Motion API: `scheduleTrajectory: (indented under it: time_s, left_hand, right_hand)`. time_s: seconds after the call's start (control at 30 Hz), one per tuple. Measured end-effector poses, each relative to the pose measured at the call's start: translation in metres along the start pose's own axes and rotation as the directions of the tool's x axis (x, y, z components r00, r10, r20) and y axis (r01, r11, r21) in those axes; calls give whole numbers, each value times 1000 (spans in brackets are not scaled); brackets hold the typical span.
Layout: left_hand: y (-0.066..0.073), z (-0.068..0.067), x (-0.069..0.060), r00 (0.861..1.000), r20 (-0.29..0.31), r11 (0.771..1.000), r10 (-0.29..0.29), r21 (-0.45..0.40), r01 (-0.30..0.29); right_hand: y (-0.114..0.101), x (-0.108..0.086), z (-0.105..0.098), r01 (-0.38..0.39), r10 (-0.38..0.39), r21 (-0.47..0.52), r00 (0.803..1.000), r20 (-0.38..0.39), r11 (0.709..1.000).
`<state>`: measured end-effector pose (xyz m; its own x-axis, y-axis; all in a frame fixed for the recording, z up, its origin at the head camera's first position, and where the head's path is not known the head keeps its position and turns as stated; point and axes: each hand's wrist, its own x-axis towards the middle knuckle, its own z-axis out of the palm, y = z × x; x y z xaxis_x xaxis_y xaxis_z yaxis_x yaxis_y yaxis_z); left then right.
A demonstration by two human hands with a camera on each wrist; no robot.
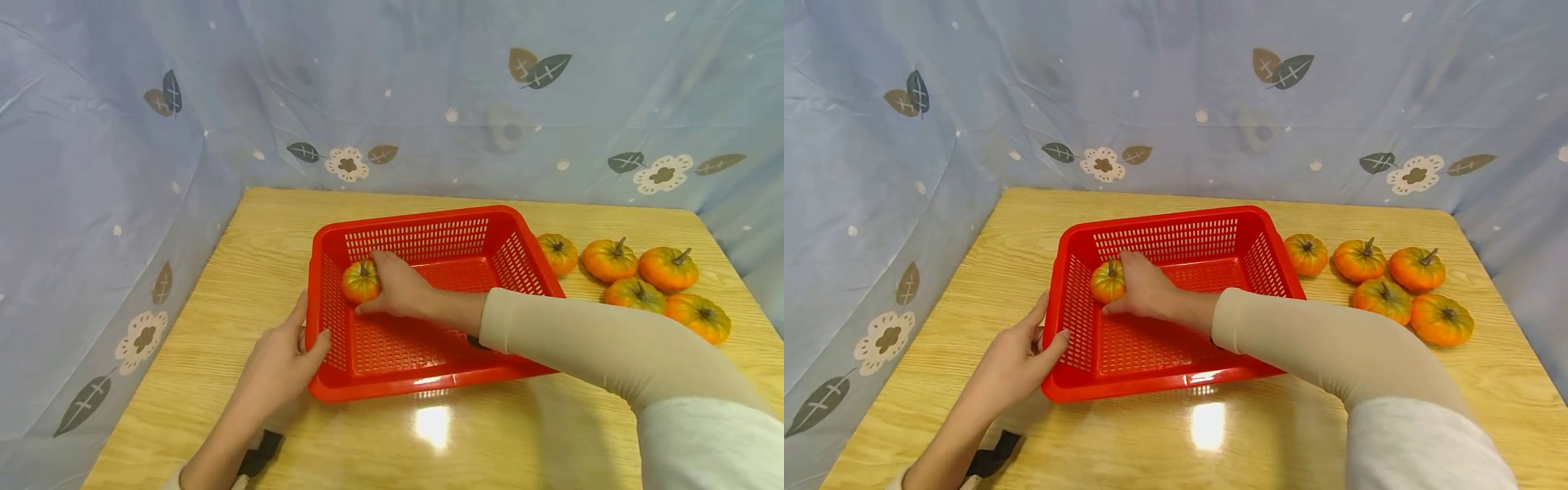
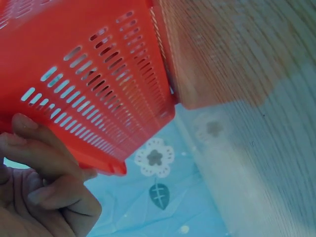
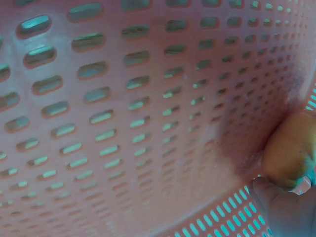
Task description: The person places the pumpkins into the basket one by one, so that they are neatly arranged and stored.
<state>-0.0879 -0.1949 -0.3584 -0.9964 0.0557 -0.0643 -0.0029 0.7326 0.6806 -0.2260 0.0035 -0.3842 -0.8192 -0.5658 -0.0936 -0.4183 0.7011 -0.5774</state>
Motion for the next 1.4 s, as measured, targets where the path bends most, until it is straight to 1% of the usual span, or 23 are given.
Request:
scheduleTrajectory:
  time_s: [0.2,0.33,0.4,0.5,0.57,0.67,0.73,0.8,0.87,0.97,1.07,1.17,1.3,1.37,1.4]
  left_hand:
    - [3,4,2,1000,-25,1000,-9,21,9]
    - [3,3,2,999,-29,1000,-14,25,15]
    - [3,2,2,999,-31,999,-16,28,17]
    - [1,0,0,999,-33,999,-22,40,23]
    - [0,-2,-1,999,-35,998,-25,51,26]
    - [-1,-2,-2,999,-39,998,-22,57,24]
    - [-1,-2,-2,999,-43,998,-16,61,18]
    - [-2,-2,-2,999,-47,998,-10,61,12]
    - [-2,-2,-2,999,-51,998,-6,63,9]
    - [-2,-2,-1,998,-58,998,2,61,2]
    - [-2,-1,-1,998,-65,998,9,63,-5]
    - [-2,1,-1,998,-66,998,11,59,-7]
    - [-1,4,-2,998,-67,999,15,43,-13]
    - [0,4,-1,997,-69,999,24,38,-21]
    - [1,5,-1,997,-68,999,28,35,-26]
  right_hand:
    - [2,-5,-17,-17,17,-26,1000,-16,1000]
    - [-2,-7,-35,-18,17,-56,999,-32,998]
    - [-6,-9,-47,-17,13,-64,998,-54,998]
    - [-13,-14,-65,-12,7,-44,995,-100,999]
    - [-18,-20,-81,-16,15,-7,992,-127,1000]
    - [-22,-32,-108,-54,60,36,983,-176,998]
    - [-19,-42,-127,-85,100,74,971,-217,994]
    - [-13,-52,-144,-116,143,114,952,-272,987]
    - [-4,-64,-161,-138,185,161,925,-332,977]
    - [11,-82,-181,-181,261,225,875,-408,958]
    - [29,-100,-193,-220,332,279,821,-464,935]
    - [49,-118,-193,-213,371,337,767,-524,917]
    - [77,-137,-183,-196,428,417,686,-589,887]
    - [90,-144,-176,-205,459,445,660,-595,872]
    - [96,-147,-173,-216,475,455,652,-591,864]
